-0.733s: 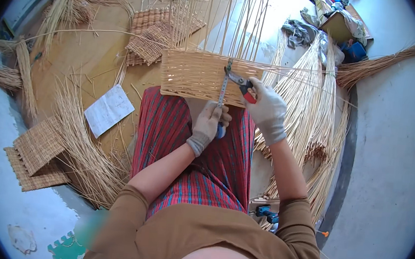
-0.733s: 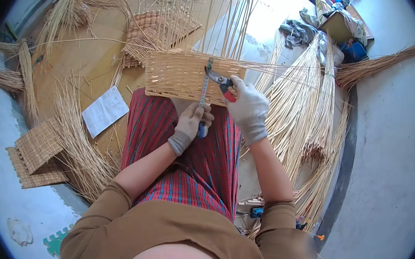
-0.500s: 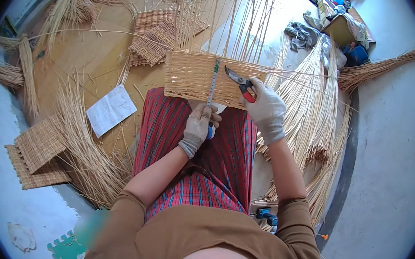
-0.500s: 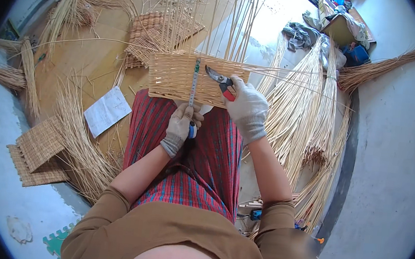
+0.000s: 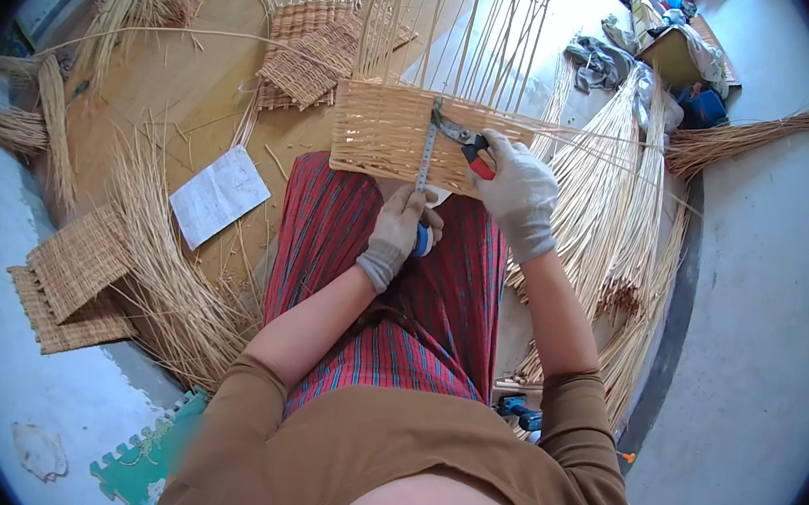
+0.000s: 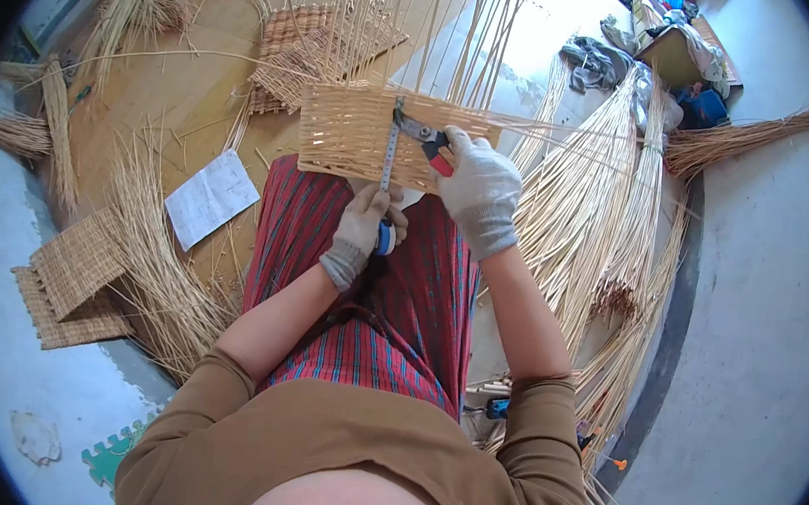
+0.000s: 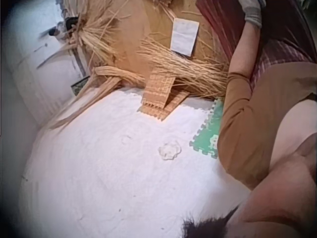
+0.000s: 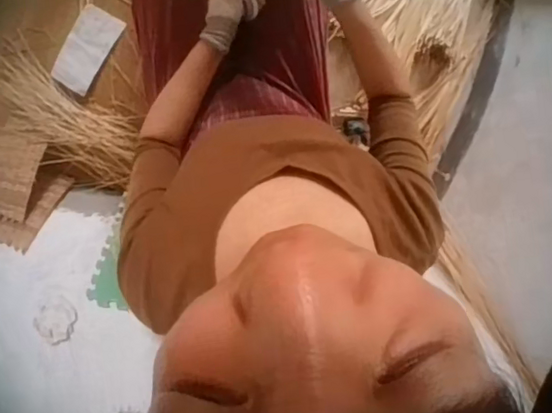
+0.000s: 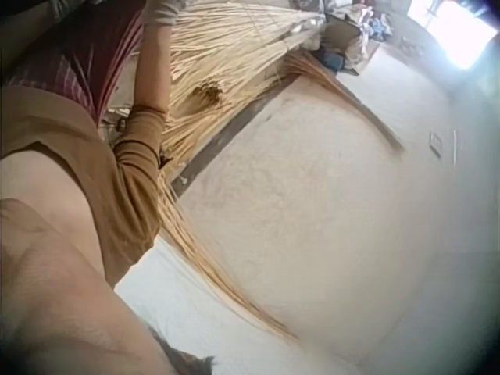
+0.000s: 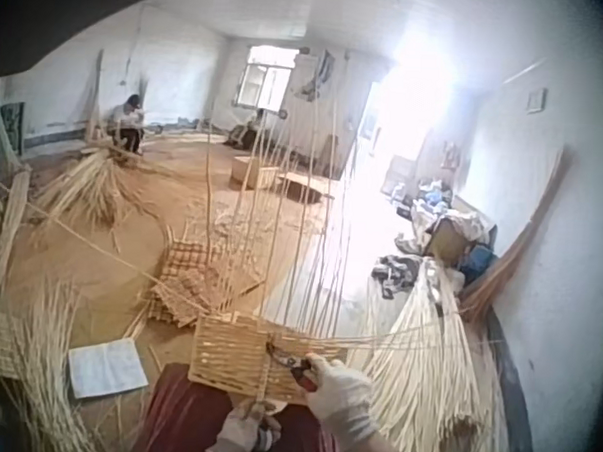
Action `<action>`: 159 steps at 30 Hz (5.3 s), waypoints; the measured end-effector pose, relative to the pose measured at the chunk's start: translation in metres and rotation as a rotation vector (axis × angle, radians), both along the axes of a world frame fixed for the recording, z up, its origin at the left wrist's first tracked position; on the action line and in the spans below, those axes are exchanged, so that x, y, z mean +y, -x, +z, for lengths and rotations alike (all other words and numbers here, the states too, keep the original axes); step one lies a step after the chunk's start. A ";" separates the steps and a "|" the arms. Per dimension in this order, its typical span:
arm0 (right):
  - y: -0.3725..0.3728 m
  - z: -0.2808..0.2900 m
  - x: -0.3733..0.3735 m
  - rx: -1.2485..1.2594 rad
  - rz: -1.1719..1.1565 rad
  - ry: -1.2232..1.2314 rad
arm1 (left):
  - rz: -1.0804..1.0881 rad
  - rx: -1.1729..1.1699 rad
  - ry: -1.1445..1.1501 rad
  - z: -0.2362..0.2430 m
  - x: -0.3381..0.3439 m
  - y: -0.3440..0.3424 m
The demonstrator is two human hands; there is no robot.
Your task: Weaving a wicker basket using willow branches, measuring dimensions with a tape measure, and using a power drill and pliers.
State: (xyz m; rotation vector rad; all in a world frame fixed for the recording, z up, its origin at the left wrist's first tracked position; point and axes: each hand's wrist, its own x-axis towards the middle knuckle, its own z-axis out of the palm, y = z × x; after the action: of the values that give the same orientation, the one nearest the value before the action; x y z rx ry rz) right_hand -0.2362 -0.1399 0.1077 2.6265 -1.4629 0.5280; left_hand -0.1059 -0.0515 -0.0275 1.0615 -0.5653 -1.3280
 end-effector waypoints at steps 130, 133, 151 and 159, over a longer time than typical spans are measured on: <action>0.016 -0.097 0.113 -1.003 -0.033 -1.290 | 0.404 -1.360 0.268 0.046 0.102 -0.124; 0.011 -0.094 0.104 -0.900 -0.089 -1.258 | 0.292 -1.514 0.463 0.085 0.038 -0.071; 0.035 -0.087 0.106 -0.807 -0.112 -0.973 | 0.269 -1.704 0.370 0.072 -0.030 -0.060; 0.052 -0.083 0.112 -0.957 -0.238 -1.153 | 0.056 -1.866 0.222 0.073 -0.009 -0.047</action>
State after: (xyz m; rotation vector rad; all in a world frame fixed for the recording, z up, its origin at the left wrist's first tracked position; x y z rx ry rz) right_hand -0.2877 -0.0279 0.0244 2.9090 -3.0723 1.3588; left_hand -0.0585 -0.0602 0.0456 1.8796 -1.8999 0.1863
